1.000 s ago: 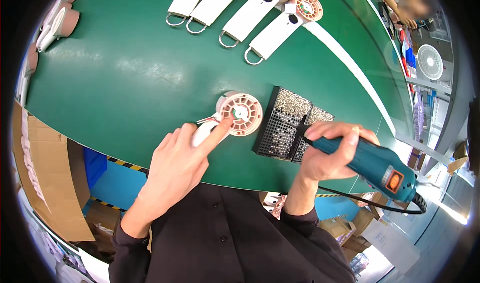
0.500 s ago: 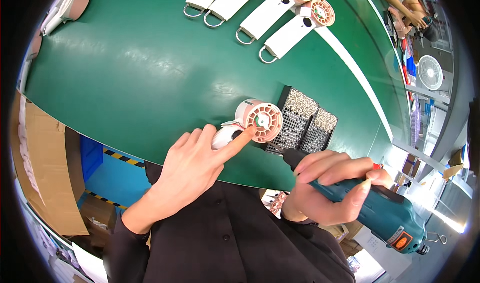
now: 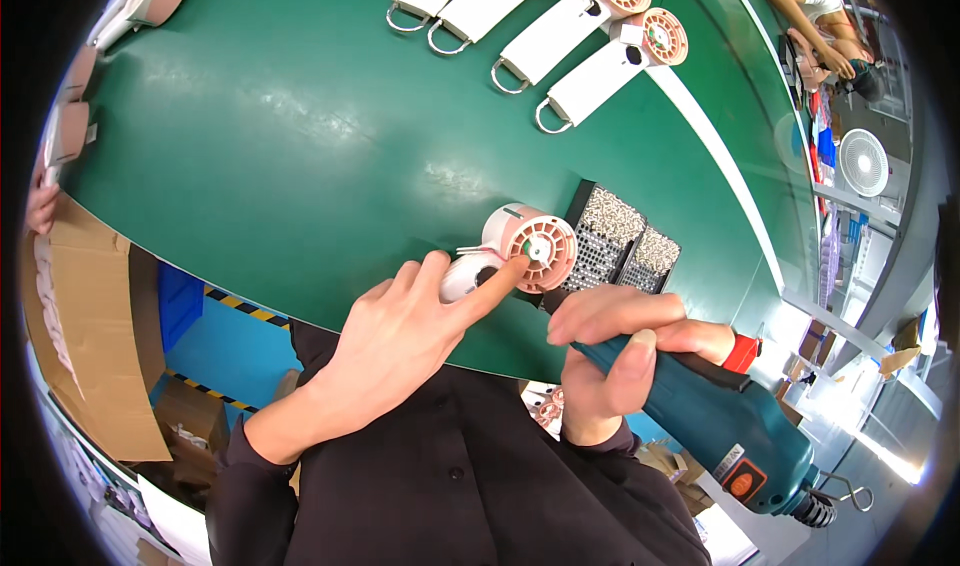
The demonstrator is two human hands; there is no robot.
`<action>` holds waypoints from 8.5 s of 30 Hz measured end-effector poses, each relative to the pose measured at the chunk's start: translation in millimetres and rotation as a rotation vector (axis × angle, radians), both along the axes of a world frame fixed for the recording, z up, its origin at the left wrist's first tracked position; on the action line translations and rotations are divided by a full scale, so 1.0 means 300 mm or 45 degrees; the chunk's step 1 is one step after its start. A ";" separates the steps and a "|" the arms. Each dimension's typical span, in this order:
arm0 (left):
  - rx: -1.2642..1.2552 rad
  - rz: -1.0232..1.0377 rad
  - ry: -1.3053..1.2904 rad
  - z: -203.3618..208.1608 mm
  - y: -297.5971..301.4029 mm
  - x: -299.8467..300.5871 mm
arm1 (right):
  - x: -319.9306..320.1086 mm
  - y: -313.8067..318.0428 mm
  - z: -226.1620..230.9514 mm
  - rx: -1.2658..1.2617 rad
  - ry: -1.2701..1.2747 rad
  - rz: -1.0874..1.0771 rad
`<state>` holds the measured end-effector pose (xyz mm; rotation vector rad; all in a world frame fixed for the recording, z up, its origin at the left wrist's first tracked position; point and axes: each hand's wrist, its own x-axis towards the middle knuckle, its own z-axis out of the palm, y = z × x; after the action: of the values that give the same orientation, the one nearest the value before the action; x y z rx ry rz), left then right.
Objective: Using an electric screwdriver to attach internal components and housings for portable handheld fans on an assembly line.
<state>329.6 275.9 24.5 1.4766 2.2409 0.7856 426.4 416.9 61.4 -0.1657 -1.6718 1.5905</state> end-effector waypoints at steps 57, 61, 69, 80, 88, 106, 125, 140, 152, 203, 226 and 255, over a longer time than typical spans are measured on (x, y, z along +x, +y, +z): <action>-0.103 -0.122 0.000 0.022 -0.038 0.010 | -0.026 -0.019 0.096 0.023 0.189 -0.127; -0.091 -0.128 0.046 0.015 -0.040 0.015 | -0.044 -0.024 0.088 -0.018 0.116 -0.056; 0.052 -0.124 0.118 -0.011 -0.041 0.007 | -0.098 -0.032 0.036 0.080 -0.102 -0.018; -0.017 -0.150 0.125 -0.001 -0.037 0.005 | -0.076 -0.042 -0.007 -0.006 0.042 0.008; -0.052 -0.159 0.067 0.032 -0.025 0.007 | 0.017 0.034 0.117 0.260 0.206 -0.223; -0.175 -0.128 0.090 0.051 0.017 0.022 | 0.198 0.176 -0.018 0.029 0.013 -1.005; -0.149 -0.112 0.072 0.039 0.003 0.021 | 0.192 0.125 0.061 0.041 0.209 -0.763; -0.057 -0.125 0.084 0.014 -0.024 0.019 | 0.014 0.054 0.081 0.141 0.002 -0.180; -0.095 -0.089 -0.010 0.018 -0.051 -0.001 | -0.017 0.079 -0.001 0.050 -0.029 -0.181; 0.878 0.071 -0.207 0.286 0.178 -0.392 | 0.019 -0.072 -0.125 0.117 -0.212 -0.177; 1.131 -0.565 -0.094 0.370 -0.101 -0.130 | 0.054 0.118 -0.037 -0.004 0.117 -0.706; -0.192 1.141 0.082 -0.084 -0.647 -0.902 | 0.045 0.085 0.042 -0.073 0.248 -0.591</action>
<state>59.0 81.9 -0.6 0.3710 2.9263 0.7599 439.9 442.5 74.0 -0.3862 -1.3203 1.2586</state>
